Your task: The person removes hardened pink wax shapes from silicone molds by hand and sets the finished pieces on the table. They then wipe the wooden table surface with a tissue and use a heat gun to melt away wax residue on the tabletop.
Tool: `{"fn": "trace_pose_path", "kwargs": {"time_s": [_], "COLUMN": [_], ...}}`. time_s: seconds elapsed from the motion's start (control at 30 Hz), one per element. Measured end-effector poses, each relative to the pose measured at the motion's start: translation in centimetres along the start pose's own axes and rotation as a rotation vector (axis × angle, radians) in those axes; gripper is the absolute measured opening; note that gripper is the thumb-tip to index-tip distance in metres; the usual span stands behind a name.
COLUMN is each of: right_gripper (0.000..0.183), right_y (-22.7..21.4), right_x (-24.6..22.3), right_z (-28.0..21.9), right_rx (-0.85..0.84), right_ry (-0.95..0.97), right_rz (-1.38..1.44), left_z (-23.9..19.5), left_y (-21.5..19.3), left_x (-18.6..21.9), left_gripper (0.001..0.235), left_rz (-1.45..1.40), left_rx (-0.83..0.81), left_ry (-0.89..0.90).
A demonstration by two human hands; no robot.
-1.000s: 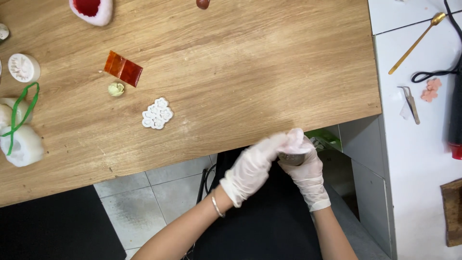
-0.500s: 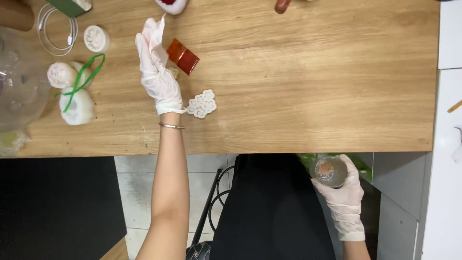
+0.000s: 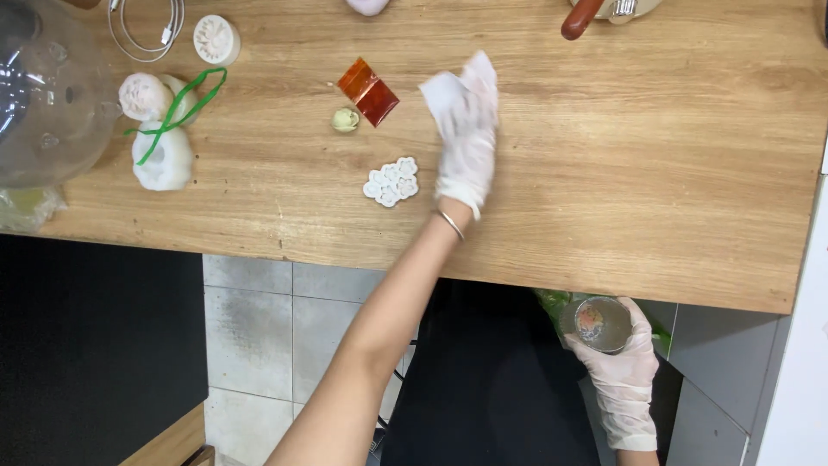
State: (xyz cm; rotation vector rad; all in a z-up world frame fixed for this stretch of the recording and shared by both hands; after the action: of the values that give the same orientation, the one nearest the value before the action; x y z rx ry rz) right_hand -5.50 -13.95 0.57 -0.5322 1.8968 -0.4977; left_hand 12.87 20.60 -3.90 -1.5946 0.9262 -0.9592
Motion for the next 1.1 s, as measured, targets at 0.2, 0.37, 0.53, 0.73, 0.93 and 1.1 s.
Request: {"fn": "trace_pose_path", "kwargs": {"time_s": [0.2, 0.37, 0.53, 0.73, 0.93, 1.1], "right_gripper": [0.084, 0.089, 0.083, 0.088, 0.089, 0.091], "right_y": [0.6, 0.1, 0.3, -2.1, -7.4, -8.0], "right_x": [0.6, 2.1, 4.6, 0.7, -7.9, -9.6], "right_z": [0.5, -0.3, -1.1, -0.8, -0.2, 0.4], "right_rx": [-0.049, -0.023, -0.034, 0.012, 0.199, 0.212], "right_ry": [0.036, -0.009, -0.006, -0.073, -0.11, -0.172], "right_rz": [0.041, -0.057, -0.052, 0.001, -0.112, -0.018], "left_z": [-18.1, -25.1, -29.6, -26.3, -15.9, -9.4], "left_y": [1.8, 0.2, 2.6, -5.3, -6.7, -1.6], "left_x": [13.7, 15.7, 16.1, 13.5, 2.6, -3.3], "left_gripper": [0.064, 0.057, 0.042, 0.043, 0.042, 0.06], "left_rz": [0.293, -0.631, -0.543, -1.078, -1.615, -1.705], "left_rx": [0.008, -0.288, -0.389, -0.527, -0.24, -0.167], "left_ry": [0.668, 0.81, 1.072, 0.931, 0.115, -0.1]}}
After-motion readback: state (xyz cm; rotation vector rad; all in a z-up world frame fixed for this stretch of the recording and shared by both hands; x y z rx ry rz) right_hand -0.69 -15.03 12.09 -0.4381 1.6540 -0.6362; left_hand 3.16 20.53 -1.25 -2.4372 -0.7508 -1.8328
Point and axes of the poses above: each hand's wrist, its own z-axis towards the middle knuckle, its own y-axis out of the palm, x = y × z, the point moved 10 cm from there along z, towards the middle knuckle, and after that the axes turned 6 degrees about -z, right-handed, at the moved point
